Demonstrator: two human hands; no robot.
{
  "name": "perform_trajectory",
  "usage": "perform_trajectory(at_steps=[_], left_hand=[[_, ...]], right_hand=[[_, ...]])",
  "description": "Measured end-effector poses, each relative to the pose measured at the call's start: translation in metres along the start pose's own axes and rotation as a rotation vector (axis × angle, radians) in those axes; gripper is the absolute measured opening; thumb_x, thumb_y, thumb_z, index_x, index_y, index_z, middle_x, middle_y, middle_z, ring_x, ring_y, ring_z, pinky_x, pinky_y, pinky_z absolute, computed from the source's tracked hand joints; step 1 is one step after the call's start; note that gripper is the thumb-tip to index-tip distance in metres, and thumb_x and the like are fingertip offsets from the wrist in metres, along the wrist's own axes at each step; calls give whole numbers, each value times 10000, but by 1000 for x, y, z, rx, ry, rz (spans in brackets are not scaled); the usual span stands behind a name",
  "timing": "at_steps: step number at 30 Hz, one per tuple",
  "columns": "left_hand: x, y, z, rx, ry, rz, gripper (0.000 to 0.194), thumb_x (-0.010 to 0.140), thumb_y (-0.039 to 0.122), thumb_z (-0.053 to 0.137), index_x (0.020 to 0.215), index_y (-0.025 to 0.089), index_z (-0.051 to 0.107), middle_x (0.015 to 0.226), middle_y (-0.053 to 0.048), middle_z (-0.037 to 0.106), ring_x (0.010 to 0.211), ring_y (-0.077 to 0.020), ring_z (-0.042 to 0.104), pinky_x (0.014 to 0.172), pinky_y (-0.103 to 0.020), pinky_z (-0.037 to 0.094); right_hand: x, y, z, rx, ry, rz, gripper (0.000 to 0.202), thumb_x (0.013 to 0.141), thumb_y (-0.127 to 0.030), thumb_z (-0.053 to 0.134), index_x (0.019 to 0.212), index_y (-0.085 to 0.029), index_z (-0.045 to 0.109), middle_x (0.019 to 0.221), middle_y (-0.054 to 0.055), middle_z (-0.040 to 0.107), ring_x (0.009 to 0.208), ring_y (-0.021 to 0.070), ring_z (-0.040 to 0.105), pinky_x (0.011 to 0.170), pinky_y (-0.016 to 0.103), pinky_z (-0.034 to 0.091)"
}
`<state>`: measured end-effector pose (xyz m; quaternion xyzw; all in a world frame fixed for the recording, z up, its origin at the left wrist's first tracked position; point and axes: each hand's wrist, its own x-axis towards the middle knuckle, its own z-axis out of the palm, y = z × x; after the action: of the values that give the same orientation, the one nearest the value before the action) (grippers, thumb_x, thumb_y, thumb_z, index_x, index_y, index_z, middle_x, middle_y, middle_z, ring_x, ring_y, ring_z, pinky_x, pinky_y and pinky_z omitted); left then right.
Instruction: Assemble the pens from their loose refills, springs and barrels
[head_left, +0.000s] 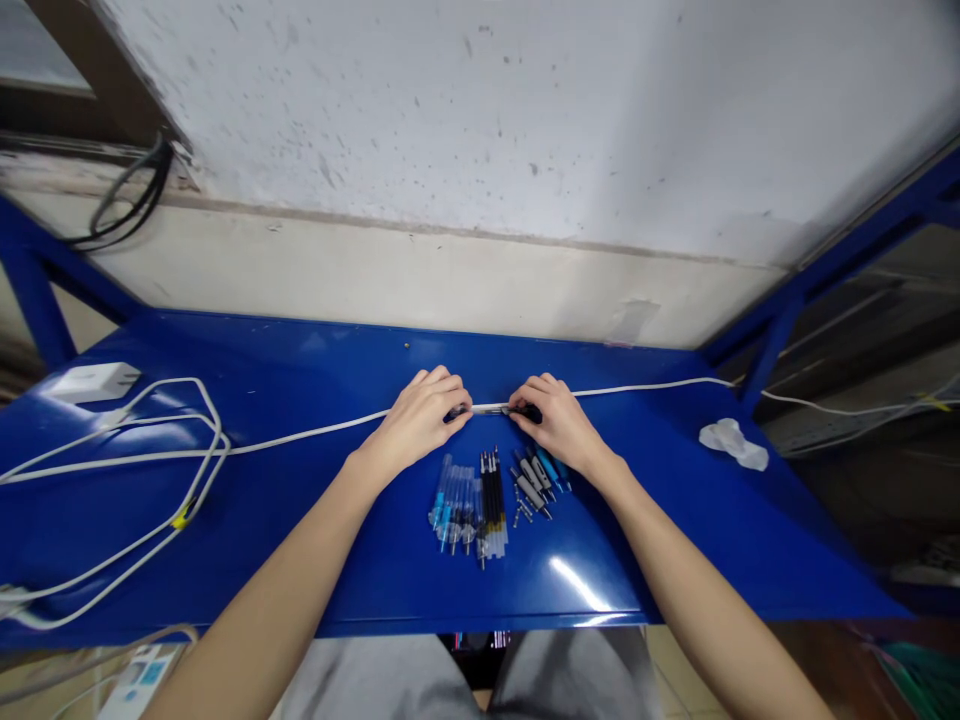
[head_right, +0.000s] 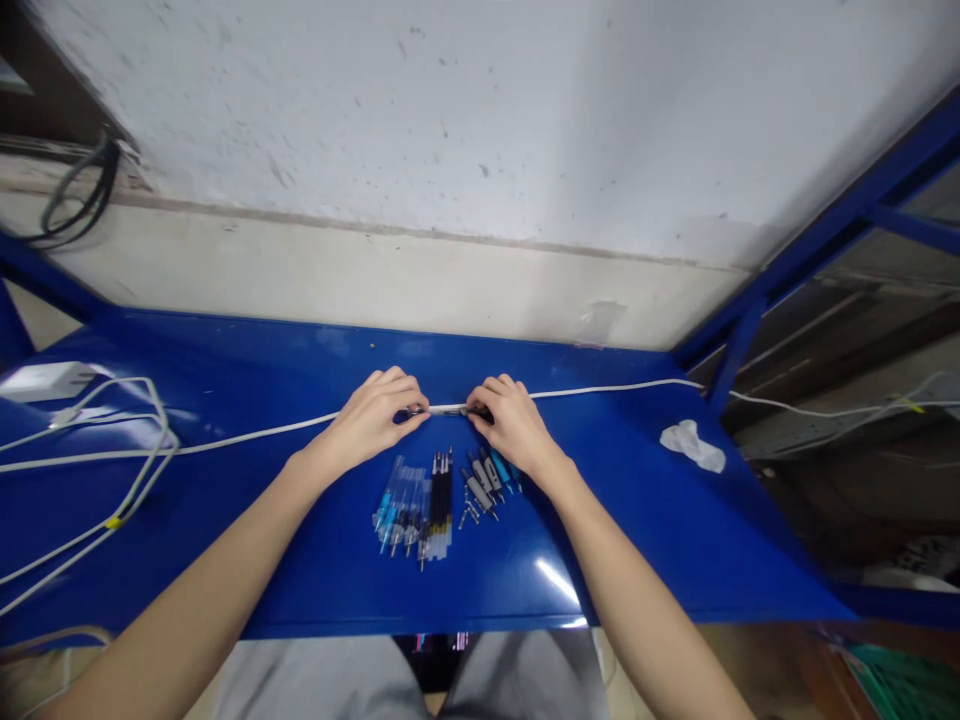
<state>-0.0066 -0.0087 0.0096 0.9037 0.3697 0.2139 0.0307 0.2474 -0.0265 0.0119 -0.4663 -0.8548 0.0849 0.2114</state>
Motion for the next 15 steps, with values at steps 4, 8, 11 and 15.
perform_trajectory(at_steps=[4, 8, 11, 15], left_hand=[[1, -4, 4, 30, 35, -7, 118, 973, 254, 616, 895, 199, 685, 891, -44, 669, 920, -232, 537, 766, -350, 381], [5, -4, 7, 81, 71, -13, 104, 969, 230, 604, 898, 199, 674, 881, -50, 663, 914, -237, 535, 760, -355, 384], [8, -2, 11, 90, 64, -40, 78, 957, 185, 610, 893, 195, 655, 882, -35, 660, 889, -224, 536, 754, -351, 374], [7, -2, 12, 36, 36, -41, 79, 949, 152, 609, 885, 194, 631, 886, -21, 651, 885, -210, 538, 756, -337, 364]], right_hand=[[2, -1, 4, -18, 37, 18, 41, 942, -189, 657, 973, -214, 663, 967, 50, 686, 943, 241, 548, 794, 356, 356], [6, -2, 11, -104, 81, 29, 57, 946, -161, 618, 943, -211, 646, 968, 60, 681, 964, 258, 543, 808, 371, 360], [7, -1, 14, -117, 108, 55, 94, 955, -141, 588, 935, -217, 638, 962, 59, 667, 949, 256, 535, 819, 374, 371], [3, -1, 9, 2, 117, 42, 83, 961, -153, 604, 960, -222, 648, 981, 50, 670, 953, 244, 547, 870, 385, 397]])
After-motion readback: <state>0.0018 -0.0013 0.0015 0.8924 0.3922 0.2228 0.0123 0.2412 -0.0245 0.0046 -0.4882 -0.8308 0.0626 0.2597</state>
